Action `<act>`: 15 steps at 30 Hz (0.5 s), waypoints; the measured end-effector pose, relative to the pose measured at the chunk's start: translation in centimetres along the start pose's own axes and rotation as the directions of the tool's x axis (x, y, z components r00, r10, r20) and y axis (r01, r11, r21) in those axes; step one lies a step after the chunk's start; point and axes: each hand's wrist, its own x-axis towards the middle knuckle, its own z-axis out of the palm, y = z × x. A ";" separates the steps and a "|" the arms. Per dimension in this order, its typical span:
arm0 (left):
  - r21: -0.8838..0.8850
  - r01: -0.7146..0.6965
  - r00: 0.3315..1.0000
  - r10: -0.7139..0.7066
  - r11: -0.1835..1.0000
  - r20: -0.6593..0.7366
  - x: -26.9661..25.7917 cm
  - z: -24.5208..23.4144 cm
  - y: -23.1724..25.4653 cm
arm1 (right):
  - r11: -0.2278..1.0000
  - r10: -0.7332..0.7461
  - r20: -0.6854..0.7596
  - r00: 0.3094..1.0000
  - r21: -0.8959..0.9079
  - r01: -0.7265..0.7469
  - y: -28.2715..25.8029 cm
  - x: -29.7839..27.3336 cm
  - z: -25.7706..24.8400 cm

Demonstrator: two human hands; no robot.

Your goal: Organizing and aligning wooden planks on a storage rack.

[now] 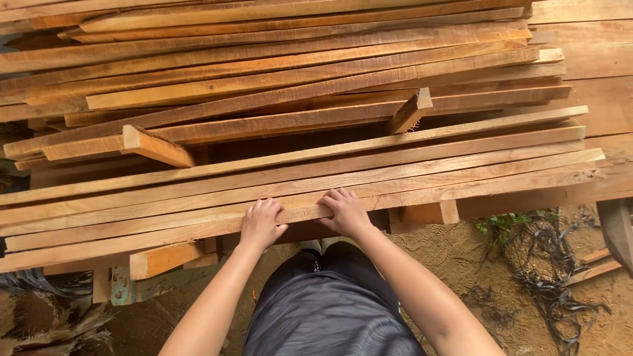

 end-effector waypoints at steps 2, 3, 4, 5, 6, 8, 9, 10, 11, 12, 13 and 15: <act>-0.013 0.012 1.000 -0.012 1.000 0.000 0.7 0.8 -0.5 | 0.999 0.025 -0.020 0.999 -0.022 -0.026 0.7 0.2 1.2; -0.027 0.036 0.999 -0.037 0.999 -0.009 0.5 1.5 -0.9 | 0.998 0.034 -0.040 0.999 -0.045 -0.036 0.7 0.0 2.1; -0.031 0.045 0.999 -0.045 0.998 -0.001 -0.5 1.5 -0.2 | 0.999 0.032 -0.028 0.999 -0.040 -0.033 0.5 -1.0 2.2; -0.063 0.075 0.997 -0.075 0.995 0.000 -0.7 0.8 0.1 | 0.998 0.032 -0.033 0.999 -0.049 -0.034 0.4 -0.8 1.9; -0.096 0.104 0.995 -0.105 0.990 0.002 -0.8 0.1 0.4 | 0.998 0.032 -0.037 0.999 -0.057 -0.034 0.2 -0.6 1.7; -0.103 0.118 0.993 -0.119 0.988 -0.004 -1.2 0.1 0.7 | 0.997 0.027 -0.024 0.999 -0.074 -0.029 0.2 -0.8 2.0; -0.109 0.123 0.992 -0.124 0.986 -0.010 -1.1 0.1 0.8 | 0.995 0.031 -0.015 0.999 -0.093 -0.032 0.4 -0.6 2.1; -0.113 0.130 0.991 -0.133 0.985 -0.018 -0.8 -0.2 1.0 | 0.995 0.019 -0.014 1.000 -0.096 -0.020 0.5 -0.4 1.7; -0.118 0.130 0.991 -0.133 0.984 -0.012 -1.1 -0.4 1.2 | 0.997 0.035 0.012 0.999 -0.075 -0.034 0.3 -0.5 1.6; -0.123 0.131 0.991 -0.132 0.984 -0.005 -1.3 -0.6 1.3 | 0.997 0.051 0.039 0.998 -0.054 -0.049 0.1 -0.6 1.4; -0.123 0.133 0.991 -0.135 0.983 -0.010 -1.7 -0.8 1.5 | 0.998 0.046 0.037 0.998 -0.055 -0.044 0.0 -0.8 1.6; -0.122 0.134 0.991 -0.134 0.983 0.006 -1.8 -1.5 1.9 | 0.996 0.064 0.048 0.997 -0.064 -0.061 0.2 -0.8 1.8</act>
